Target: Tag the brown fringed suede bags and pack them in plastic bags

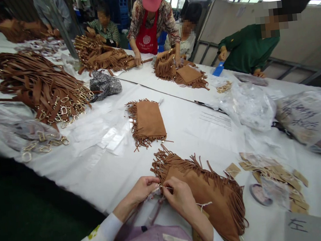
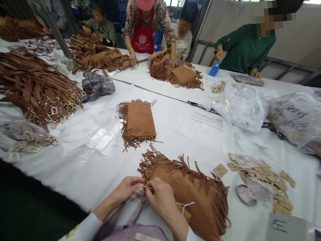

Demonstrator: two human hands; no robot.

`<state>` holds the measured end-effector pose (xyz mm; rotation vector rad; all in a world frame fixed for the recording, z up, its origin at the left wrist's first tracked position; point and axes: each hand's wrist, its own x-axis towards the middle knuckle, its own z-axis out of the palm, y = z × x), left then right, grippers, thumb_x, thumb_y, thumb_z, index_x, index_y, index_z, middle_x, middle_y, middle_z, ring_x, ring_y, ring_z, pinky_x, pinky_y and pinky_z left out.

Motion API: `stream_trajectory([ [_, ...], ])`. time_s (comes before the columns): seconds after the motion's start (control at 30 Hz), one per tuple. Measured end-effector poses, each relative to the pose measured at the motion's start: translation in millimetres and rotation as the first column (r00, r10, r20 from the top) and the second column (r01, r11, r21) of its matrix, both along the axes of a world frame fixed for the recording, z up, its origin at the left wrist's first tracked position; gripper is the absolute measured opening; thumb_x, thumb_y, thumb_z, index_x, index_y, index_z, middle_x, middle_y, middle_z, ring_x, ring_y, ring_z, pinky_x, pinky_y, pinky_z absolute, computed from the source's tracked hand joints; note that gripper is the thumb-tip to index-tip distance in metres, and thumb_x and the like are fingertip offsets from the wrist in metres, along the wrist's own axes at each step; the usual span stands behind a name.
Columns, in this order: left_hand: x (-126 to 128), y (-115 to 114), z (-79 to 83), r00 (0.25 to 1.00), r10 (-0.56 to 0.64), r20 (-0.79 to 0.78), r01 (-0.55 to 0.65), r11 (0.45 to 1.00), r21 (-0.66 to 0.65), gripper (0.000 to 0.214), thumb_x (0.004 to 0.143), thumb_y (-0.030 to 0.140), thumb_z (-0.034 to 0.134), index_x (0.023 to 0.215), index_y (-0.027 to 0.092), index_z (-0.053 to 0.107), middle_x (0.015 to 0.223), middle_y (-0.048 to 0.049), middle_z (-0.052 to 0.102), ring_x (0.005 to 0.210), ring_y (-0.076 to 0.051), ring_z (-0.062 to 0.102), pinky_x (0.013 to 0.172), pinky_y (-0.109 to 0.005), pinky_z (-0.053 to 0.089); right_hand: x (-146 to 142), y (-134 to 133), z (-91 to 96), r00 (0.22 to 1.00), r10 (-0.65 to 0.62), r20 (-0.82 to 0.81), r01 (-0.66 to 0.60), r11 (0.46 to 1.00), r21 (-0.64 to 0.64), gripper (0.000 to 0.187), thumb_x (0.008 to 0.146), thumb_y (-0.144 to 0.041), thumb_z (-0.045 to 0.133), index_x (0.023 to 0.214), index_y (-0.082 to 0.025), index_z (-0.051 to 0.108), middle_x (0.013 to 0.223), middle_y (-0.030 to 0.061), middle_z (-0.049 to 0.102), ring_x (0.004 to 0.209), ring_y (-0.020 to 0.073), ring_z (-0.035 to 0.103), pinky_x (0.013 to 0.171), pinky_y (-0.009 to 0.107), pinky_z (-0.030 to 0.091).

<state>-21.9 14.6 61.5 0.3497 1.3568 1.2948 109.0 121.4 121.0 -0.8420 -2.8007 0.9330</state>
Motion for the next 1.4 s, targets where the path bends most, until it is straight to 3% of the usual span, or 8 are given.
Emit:
stream_trajectory([
  [0.17,-1.6,1.6,0.7,0.996,-0.054,-0.074,0.057,0.998,0.032,0.040,0.063,0.047,0.072,0.083,0.011,0.069,0.063,-0.0010,0.062,0.051,-0.010,0.048,0.047,-0.021,0.035,-5.3,-1.4,-9.7,0.997,0.046,0.065,-0.049,0.998,0.046,0.019,0.086,-0.021,0.051,0.079,-0.021,0.069,0.077,0.0032,0.065,0.072,0.0154,0.061,0.065,0.025,0.038],
  [0.43,-4.3,1.8,-3.0,0.957,-0.043,-0.288,0.052,0.998,0.026,0.029,0.073,0.044,0.061,0.071,0.016,0.059,0.060,0.0023,0.053,0.053,-0.012,0.045,0.052,-0.024,0.037,2.4,-2.6,-18.4,1.000,0.008,-0.028,-0.010,0.998,-0.056,0.019,0.087,-0.022,0.052,0.093,-0.021,0.069,0.081,0.0048,0.067,0.076,0.0173,0.061,0.070,0.027,0.043],
  [0.6,-19.8,8.7,21.9,0.867,0.127,-0.482,-0.070,0.988,0.136,0.024,0.087,0.041,0.048,0.079,0.019,0.055,0.072,0.0017,0.052,0.071,-0.015,0.049,0.070,-0.027,0.039,11.2,9.8,-3.5,0.990,-0.071,-0.118,0.048,0.982,-0.185,0.020,0.085,-0.024,0.053,0.098,-0.020,0.068,0.086,0.0054,0.069,0.079,0.0192,0.062,0.074,0.030,0.045],
  [0.8,-16.0,33.8,50.7,0.877,0.063,-0.476,0.122,0.929,0.349,0.021,0.089,0.037,0.048,0.084,0.018,0.055,0.080,-0.0001,0.052,0.077,-0.015,0.050,0.074,-0.027,0.040,0.8,13.8,5.1,0.950,-0.222,-0.221,0.107,0.892,-0.438,0.023,0.084,-0.035,0.056,0.091,-0.019,0.071,0.079,0.0038,0.070,0.069,0.0170,0.060,0.066,0.027,0.045],
  [1.03,-1.7,38.7,36.6,0.968,0.059,-0.245,0.018,0.954,0.300,0.026,0.083,0.043,0.057,0.090,0.018,0.056,0.081,0.0004,0.054,0.072,-0.013,0.049,0.068,-0.025,0.041,-3.0,10.3,-9.0,0.909,-0.358,-0.215,0.137,0.741,-0.657,0.035,0.081,-0.048,0.060,0.079,-0.014,0.068,0.071,0.0033,0.065,0.062,0.0139,0.055,0.058,0.024,0.043],
  [1.13,-0.1,31.4,27.8,0.951,0.019,-0.310,0.035,0.985,0.168,0.027,0.074,0.035,0.067,0.092,0.016,0.062,0.083,-0.0015,0.062,0.071,-0.014,0.053,0.067,-0.025,0.042,-1.6,11.9,-14.3,0.886,-0.413,-0.211,0.139,0.670,-0.729,0.037,0.080,-0.050,0.062,0.082,-0.014,0.067,0.074,0.0043,0.066,0.065,0.0148,0.057,0.061,0.025,0.046],
  [1.23,0.3,24.4,22.0,0.917,-0.031,-0.397,0.073,0.993,0.091,0.018,0.074,0.031,0.065,0.076,0.014,0.068,0.070,-0.0024,0.065,0.066,-0.015,0.055,0.065,-0.026,0.041,-1.2,11.8,-17.2,0.879,-0.425,-0.215,0.153,0.679,-0.718,0.038,0.079,-0.052,0.062,0.080,-0.014,0.066,0.072,0.0037,0.065,0.065,0.0149,0.056,0.060,0.025,0.046],
  [1.4,4.1,21.4,18.2,0.934,0.050,-0.353,-0.013,0.994,0.106,0.026,0.075,0.039,0.064,0.071,0.014,0.067,0.061,-0.0006,0.061,0.057,-0.013,0.051,0.058,-0.025,0.038,-2.2,8.5,-16.5,0.880,-0.420,-0.222,0.179,0.725,-0.665,0.038,0.080,-0.053,0.060,0.078,-0.016,0.064,0.066,0.0020,0.061,0.059,0.0138,0.053,0.053,0.024,0.041],
])
